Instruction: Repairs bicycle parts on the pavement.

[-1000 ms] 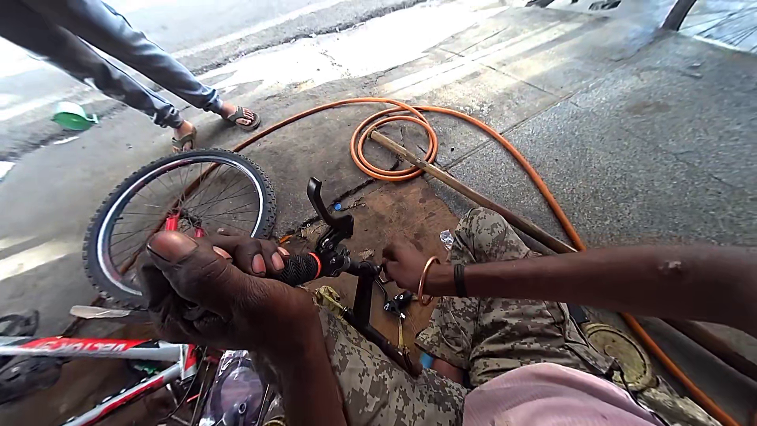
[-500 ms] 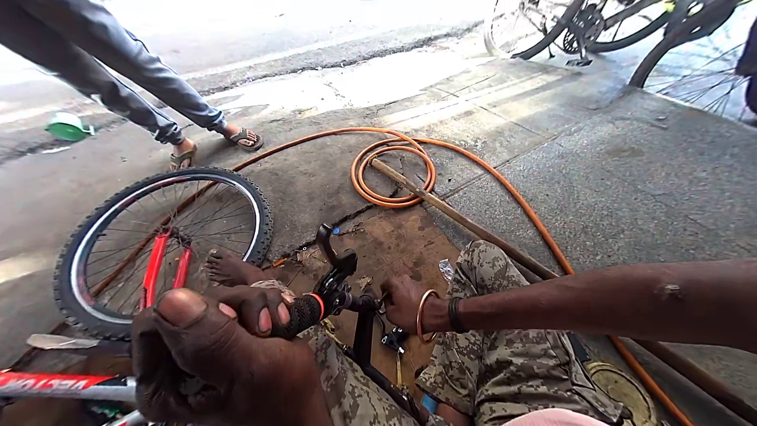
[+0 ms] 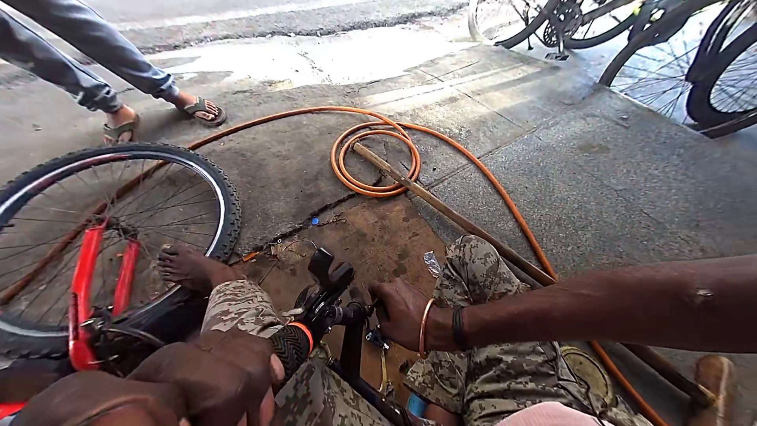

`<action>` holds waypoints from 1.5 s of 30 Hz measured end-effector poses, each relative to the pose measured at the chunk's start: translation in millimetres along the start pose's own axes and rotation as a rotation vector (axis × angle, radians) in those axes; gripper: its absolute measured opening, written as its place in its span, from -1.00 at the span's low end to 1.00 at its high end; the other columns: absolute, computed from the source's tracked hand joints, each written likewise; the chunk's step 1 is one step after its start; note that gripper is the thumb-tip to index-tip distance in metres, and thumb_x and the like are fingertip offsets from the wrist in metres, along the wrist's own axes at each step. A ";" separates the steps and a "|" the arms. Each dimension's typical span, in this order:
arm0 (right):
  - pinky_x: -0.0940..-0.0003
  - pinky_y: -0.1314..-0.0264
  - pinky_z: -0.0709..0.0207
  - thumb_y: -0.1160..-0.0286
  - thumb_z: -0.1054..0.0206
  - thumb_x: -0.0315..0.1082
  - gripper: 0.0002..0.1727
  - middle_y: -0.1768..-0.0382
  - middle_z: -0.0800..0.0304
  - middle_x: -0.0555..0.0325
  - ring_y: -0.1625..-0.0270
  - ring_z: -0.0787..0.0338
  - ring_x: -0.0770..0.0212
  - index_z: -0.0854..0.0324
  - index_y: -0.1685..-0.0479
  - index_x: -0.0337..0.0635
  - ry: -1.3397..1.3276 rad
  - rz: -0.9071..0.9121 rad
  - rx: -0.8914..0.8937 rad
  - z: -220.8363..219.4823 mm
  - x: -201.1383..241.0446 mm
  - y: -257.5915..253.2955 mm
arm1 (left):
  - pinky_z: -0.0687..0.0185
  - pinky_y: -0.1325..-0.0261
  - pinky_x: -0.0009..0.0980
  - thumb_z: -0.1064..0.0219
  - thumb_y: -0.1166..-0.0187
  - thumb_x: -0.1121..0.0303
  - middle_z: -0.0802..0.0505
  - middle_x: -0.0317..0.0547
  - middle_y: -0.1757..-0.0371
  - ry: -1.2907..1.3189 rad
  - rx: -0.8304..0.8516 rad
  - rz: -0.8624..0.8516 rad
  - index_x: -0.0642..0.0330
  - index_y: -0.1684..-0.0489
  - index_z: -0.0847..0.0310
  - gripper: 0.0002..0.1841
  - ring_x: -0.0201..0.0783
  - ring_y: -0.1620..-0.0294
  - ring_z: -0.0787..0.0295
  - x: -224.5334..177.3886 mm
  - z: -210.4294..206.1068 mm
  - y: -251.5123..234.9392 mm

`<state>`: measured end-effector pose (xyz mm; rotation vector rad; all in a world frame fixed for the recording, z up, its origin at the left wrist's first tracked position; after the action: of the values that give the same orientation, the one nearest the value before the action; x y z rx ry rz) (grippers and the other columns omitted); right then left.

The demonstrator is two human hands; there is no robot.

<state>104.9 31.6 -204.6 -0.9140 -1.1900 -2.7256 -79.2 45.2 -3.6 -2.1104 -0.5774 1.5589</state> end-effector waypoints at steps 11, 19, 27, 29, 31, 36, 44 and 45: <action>-0.09 0.32 -0.60 -0.57 -0.17 -0.40 -0.81 0.45 -0.72 -0.04 0.37 -0.79 -0.09 -0.58 -0.03 -0.25 0.121 0.455 -0.239 -6.5 -10.0 -19.7 | -0.58 0.53 -0.59 0.07 -0.88 0.20 -0.47 -0.46 0.75 -0.057 0.030 0.073 -0.03 0.62 -0.40 -0.54 -0.50 0.74 -0.48 6.7 7.7 -8.6; 0.22 0.40 -0.61 -0.35 -0.21 -0.39 -0.60 0.44 -0.75 -0.01 0.52 -0.67 0.19 -0.68 -0.13 -0.40 -0.270 0.904 -0.627 7.1 -25.2 -102.6 | -0.49 0.73 -0.51 -0.22 -0.74 0.17 -0.42 -0.46 0.79 -0.075 -0.114 0.024 -0.11 0.55 -0.37 -0.67 -0.45 0.84 -0.38 10.6 19.7 -11.3; -0.21 0.15 -0.63 -0.68 -0.26 -0.05 -0.58 0.45 -0.75 -0.05 0.26 -0.81 -0.12 -0.71 0.33 -0.24 0.633 0.904 -0.162 43.8 38.0 -129.7 | -0.45 0.74 -0.53 -0.22 -0.74 0.23 -0.36 -0.49 0.79 -0.078 -0.137 -0.032 -0.13 0.42 -0.45 -0.78 -0.47 0.86 -0.30 19.8 -5.3 -35.0; -0.26 -0.01 -0.63 -0.63 -0.36 -0.01 -0.56 0.27 -0.78 -0.13 0.10 -0.81 -0.18 -0.70 0.22 -0.30 0.646 0.773 -0.106 53.4 42.0 -129.7 | -0.47 0.72 -0.50 -0.14 -0.74 0.31 -0.37 -0.49 0.78 -0.112 -0.162 -0.064 -0.12 0.45 -0.42 -0.76 -0.46 0.84 -0.31 23.1 -8.4 -43.4; -0.25 -0.02 -0.65 -0.51 -0.50 -0.23 -0.70 0.17 -0.80 -0.17 0.08 -0.81 -0.19 -0.71 0.06 -0.34 0.586 0.651 -0.019 65.4 44.5 -117.1 | -0.49 0.72 -0.50 -0.06 -0.77 0.39 -0.43 -0.49 0.78 -0.180 -0.197 -0.096 -0.09 0.44 -0.39 -0.74 -0.46 0.84 -0.35 23.6 -11.0 -52.6; 0.18 0.10 -0.73 -0.52 -0.22 -0.66 -0.58 0.14 -0.86 -0.10 0.25 -0.86 0.12 -0.57 -0.38 -0.38 0.237 0.461 0.236 80.9 33.4 -96.8 | -0.38 0.77 -0.49 -0.05 -0.80 0.43 -0.35 -0.45 0.79 -0.264 -0.260 -0.108 -0.04 0.52 -0.31 -0.68 -0.44 0.85 -0.29 26.2 -29.5 -62.1; 0.46 0.48 -0.38 -0.64 -0.19 -0.49 -0.84 0.48 -0.64 0.15 0.57 -0.49 0.40 -0.67 0.07 -0.36 -0.559 0.417 -0.143 88.5 27.0 -118.1 | -0.50 0.75 -0.44 -0.15 -0.76 0.42 -0.45 -0.39 0.75 -0.386 -0.410 -0.131 0.05 0.47 -0.41 -0.73 -0.41 0.82 -0.41 37.7 -25.8 -77.3; 0.51 0.51 -0.34 -0.67 -0.18 -0.48 -0.83 0.53 -0.60 0.20 0.59 -0.46 0.43 -0.67 0.11 -0.36 -0.683 0.503 -0.164 92.7 31.8 -112.2 | -0.52 0.75 -0.44 -0.17 -0.76 0.42 -0.47 -0.39 0.74 -0.406 -0.431 -0.126 0.06 0.47 -0.42 -0.74 -0.42 0.82 -0.43 40.2 -22.0 -81.0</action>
<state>97.1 180.1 -212.4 -1.9499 -0.6328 -2.1717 -52.4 131.7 18.2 -1.9920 -1.2588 1.9356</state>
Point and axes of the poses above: each hand's wrist, its own y-axis away from the middle knuckle, its own z-axis out of the back of the hand, x = y × z, the point moved 8 cm from there along -y, towards the middle knuckle
